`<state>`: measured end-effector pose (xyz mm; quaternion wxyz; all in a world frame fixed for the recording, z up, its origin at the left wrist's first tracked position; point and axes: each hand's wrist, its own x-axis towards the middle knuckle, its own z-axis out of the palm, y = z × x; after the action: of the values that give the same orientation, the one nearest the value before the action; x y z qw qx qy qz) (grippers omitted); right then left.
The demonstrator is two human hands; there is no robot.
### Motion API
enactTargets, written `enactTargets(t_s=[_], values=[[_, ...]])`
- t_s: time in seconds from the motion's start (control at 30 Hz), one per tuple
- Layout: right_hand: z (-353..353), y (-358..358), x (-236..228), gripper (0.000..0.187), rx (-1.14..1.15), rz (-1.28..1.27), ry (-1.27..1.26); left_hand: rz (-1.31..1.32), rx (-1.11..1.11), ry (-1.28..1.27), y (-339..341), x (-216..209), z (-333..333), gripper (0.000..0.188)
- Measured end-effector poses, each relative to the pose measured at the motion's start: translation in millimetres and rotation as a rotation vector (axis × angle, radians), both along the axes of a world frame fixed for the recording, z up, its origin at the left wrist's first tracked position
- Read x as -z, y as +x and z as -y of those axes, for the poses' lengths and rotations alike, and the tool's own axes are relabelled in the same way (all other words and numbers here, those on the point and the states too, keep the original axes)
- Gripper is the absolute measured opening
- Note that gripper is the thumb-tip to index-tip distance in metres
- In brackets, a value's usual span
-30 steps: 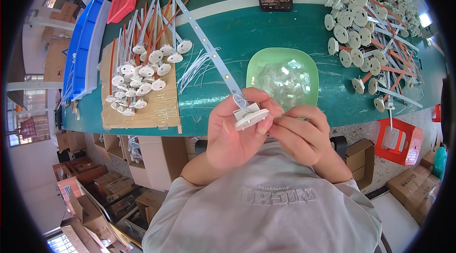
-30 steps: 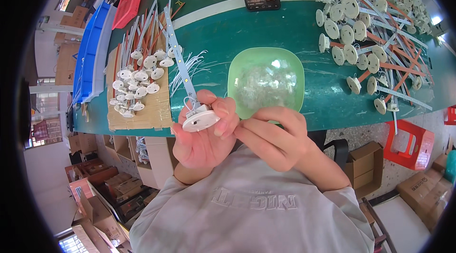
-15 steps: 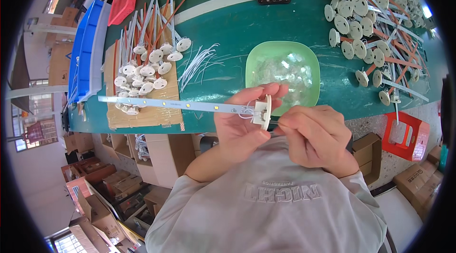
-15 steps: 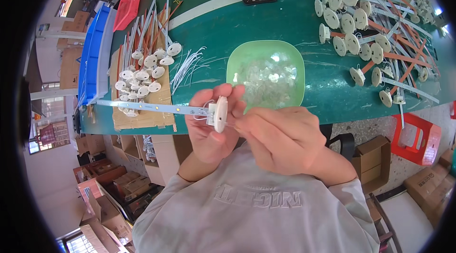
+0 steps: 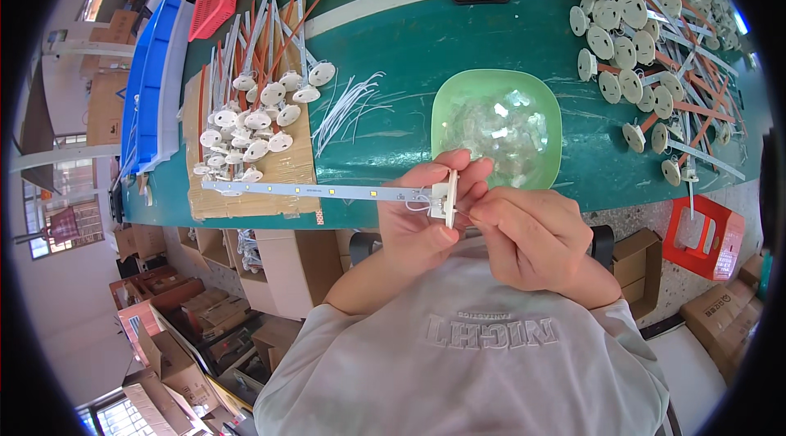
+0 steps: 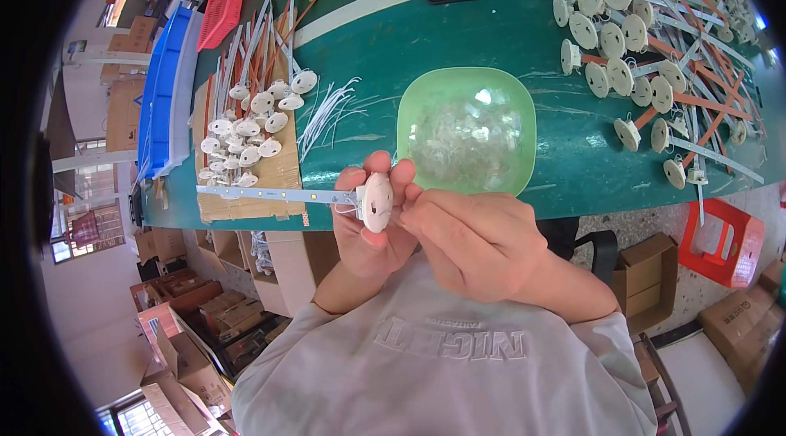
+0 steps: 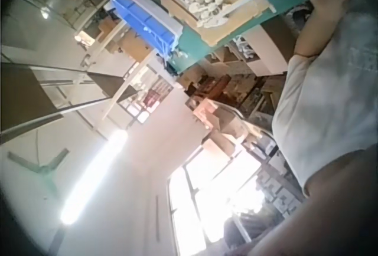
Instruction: The person assembles LED light strips by attaching white plastic mounting clips to the ends of the strips. They pick up a strip, slide a clip onto it, and place the finished unit into a green bowl. The process is repeated continuously with multiple strips and clips.
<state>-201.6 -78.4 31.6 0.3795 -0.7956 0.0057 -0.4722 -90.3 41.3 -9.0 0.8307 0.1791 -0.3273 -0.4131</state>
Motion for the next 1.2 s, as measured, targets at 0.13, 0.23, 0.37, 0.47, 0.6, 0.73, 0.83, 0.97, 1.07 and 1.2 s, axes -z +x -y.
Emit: enactTargets(t_s=[0.13, 0.23, 0.37, 0.47, 0.6, 0.73, 0.83, 0.97, 1.07, 1.2], values=[[1, -2, 2, 0.020, 0.012, -0.016, 0.000, 0.002, 0.012, 0.020, 0, 1, -1, 0.058], [0, -2, 1, 0.021, -0.005, -0.015, -0.014, 0.030, 0.009, 0.037, 0, 1, -3, 0.056], [-3, 1, 6, 0.022, 0.007, 0.031, -0.029, 0.106, -0.037, 0.052, -2, 5, -3, 0.053], [-5, 2, 7, 0.024, 0.020, 0.034, -0.073, 0.146, -0.092, 0.077, -6, 10, -5, 0.051], [-15, 5, 16, 0.025, 0.026, 0.069, -0.038, 0.153, -0.148, 0.084, -10, 8, -4, 0.052], [-12, 14, 5, 0.023, -0.052, 0.029, 0.081, 0.284, -0.320, 0.222, 6, -19, -8, 0.057], [39, -3, -14, 0.026, 0.245, -0.063, -0.187, 0.556, -0.604, 0.580, 74, -47, -31, 0.064], [128, -11, -31, 0.024, 0.775, -0.258, -0.472, 1.192, -1.042, 1.483, 178, -91, -90, 0.046], [164, -7, -28, 0.021, 0.973, -0.409, -0.619, 1.511, -1.158, 1.795, 226, -109, -110, 0.043], [176, 0, -23, 0.022, 0.891, -0.376, -0.454, 1.831, -1.422, 1.720, 232, -89, -114, 0.038]])
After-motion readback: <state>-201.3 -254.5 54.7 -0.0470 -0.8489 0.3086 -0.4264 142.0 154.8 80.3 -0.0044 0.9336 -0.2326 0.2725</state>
